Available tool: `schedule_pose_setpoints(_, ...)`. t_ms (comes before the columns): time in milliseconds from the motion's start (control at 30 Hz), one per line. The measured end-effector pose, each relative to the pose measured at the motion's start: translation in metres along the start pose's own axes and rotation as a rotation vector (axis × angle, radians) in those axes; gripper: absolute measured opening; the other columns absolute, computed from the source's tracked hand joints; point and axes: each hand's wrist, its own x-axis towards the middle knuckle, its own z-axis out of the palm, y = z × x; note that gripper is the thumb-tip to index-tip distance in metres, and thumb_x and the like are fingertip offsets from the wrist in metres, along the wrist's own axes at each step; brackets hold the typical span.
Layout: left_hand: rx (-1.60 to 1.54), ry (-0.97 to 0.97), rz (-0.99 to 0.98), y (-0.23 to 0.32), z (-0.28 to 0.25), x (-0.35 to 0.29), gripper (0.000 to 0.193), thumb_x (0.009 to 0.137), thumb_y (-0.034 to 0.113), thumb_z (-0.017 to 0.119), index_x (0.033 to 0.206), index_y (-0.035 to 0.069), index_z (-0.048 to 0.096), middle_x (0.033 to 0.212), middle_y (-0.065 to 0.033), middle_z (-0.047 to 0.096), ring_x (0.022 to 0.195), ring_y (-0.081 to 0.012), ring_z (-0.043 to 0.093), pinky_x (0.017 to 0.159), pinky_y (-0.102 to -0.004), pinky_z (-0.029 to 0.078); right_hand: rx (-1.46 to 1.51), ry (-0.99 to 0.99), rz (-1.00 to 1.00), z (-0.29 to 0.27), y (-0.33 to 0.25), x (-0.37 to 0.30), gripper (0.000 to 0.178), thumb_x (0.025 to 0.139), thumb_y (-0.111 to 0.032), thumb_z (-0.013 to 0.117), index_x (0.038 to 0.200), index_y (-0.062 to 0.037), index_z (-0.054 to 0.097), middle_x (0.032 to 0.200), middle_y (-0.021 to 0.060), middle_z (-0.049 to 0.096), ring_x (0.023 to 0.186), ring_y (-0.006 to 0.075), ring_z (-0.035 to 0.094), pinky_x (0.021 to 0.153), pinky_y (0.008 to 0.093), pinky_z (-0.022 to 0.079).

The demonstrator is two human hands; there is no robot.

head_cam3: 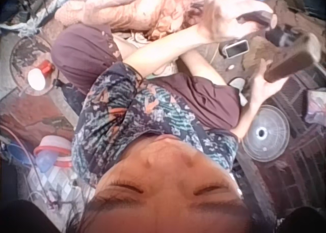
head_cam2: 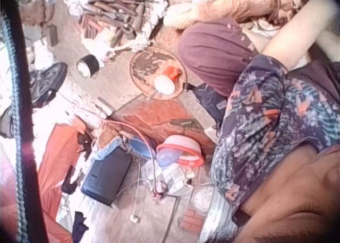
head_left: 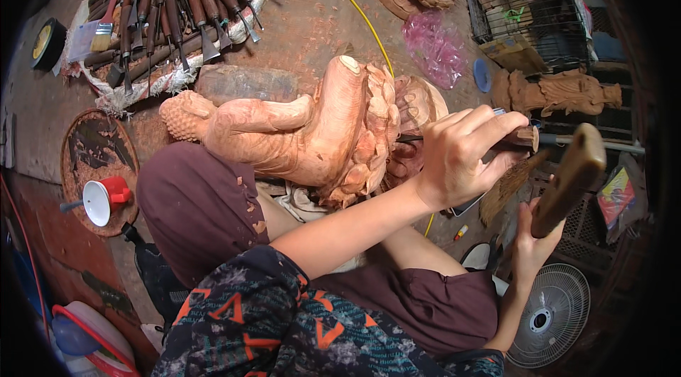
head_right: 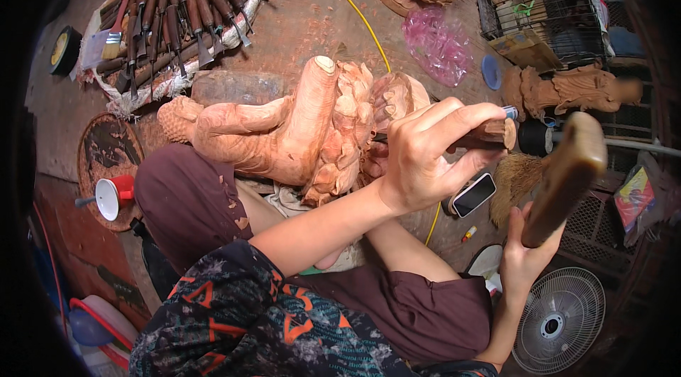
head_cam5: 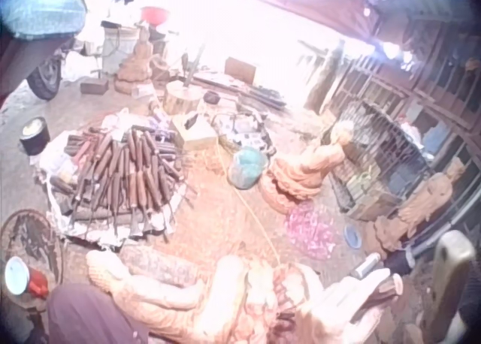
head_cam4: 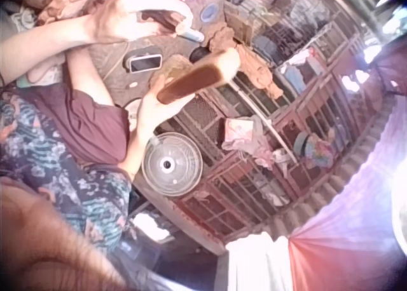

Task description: The person carves a large wooden sculpture of a reclining figure using a chisel and a wooden mallet. They repeatedly strike the chisel to shape the wood, occasionally pausing to select different chisels from a nearby collection.

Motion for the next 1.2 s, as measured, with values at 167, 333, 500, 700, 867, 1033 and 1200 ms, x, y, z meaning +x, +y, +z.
schedule_pose_setpoints(167,-0.004,-0.123,0.268,0.022,-0.001,-0.009,0.054,0.052,0.020,0.073,0.105,0.014,0.068,0.067,0.0033,0.051,0.055,-0.0142,0.052,0.048,-0.0279,0.040,0.118,-0.042,-0.094,-0.002,0.005,-0.004,0.058,0.084,0.004,0.061,0.137,0.0018,0.039,0.104,0.0050,0.057,0.097,0.0139,0.056,0.087,0.0250,0.043)
schedule_pose_setpoints(333,-0.100,-0.090,0.240,0.020,0.004,-0.018,0.051,0.051,0.020,0.073,0.101,0.013,0.068,0.066,0.0017,0.052,0.053,-0.0158,0.052,0.047,-0.0290,0.040,0.057,0.028,-0.225,-0.001,-0.002,-0.006,0.053,0.084,0.002,0.056,0.134,0.0033,0.039,0.101,0.0065,0.054,0.091,0.0136,0.053,0.086,0.0275,0.042)
schedule_pose_setpoints(500,-0.122,-0.083,0.205,0.016,0.003,-0.014,0.049,0.052,0.016,0.074,0.100,0.013,0.068,0.065,-0.0003,0.052,0.053,-0.0185,0.054,0.047,-0.0305,0.040,-0.151,0.084,-0.338,-0.010,-0.003,-0.008,0.052,0.085,-0.001,0.059,0.133,0.0029,0.038,0.096,0.0066,0.052,0.085,0.0136,0.050,0.080,0.0284,0.042)
schedule_pose_setpoints(700,-0.137,-0.066,0.131,0.012,0.001,-0.011,0.044,0.055,0.014,0.078,0.098,0.012,0.068,0.066,-0.0027,0.056,0.056,-0.0207,0.057,0.049,-0.0314,0.043,-0.121,0.074,-0.100,-0.014,0.012,-0.017,0.049,0.084,0.003,0.063,0.129,0.0042,0.043,0.107,0.0104,0.058,0.095,0.0193,0.057,0.089,0.0319,0.044)
schedule_pose_setpoints(867,-0.126,-0.054,0.052,0.004,-0.005,-0.007,0.042,0.057,0.010,0.078,0.098,0.011,0.068,0.069,-0.0044,0.059,0.058,-0.0221,0.059,0.052,-0.0320,0.045,-0.270,0.020,-0.148,-0.014,0.006,-0.012,0.047,0.084,0.006,0.060,0.129,0.0027,0.045,0.101,0.0085,0.058,0.086,0.0171,0.057,0.081,0.0295,0.046)
schedule_pose_setpoints(1033,-0.090,-0.025,0.017,0.002,-0.007,-0.004,0.042,0.057,0.010,0.077,0.098,0.011,0.068,0.071,-0.0044,0.060,0.060,-0.0223,0.060,0.053,-0.0322,0.045,-0.112,0.049,-0.065,-0.010,-0.002,-0.013,0.051,0.081,0.007,0.061,0.129,0.0017,0.047,0.105,0.0130,0.060,0.095,0.0230,0.061,0.087,0.0301,0.045)
schedule_pose_setpoints(1200,0.003,-0.078,0.433,0.031,-0.019,-0.021,0.031,0.061,0.019,0.067,0.092,0.015,0.067,0.062,0.0044,0.043,0.050,-0.0096,0.044,0.041,-0.0241,0.031,-0.148,0.018,-0.056,-0.006,0.001,-0.020,0.042,0.085,0.006,0.059,0.126,0.0035,0.048,0.089,0.0033,0.053,0.082,0.0155,0.054,0.086,0.0295,0.044)
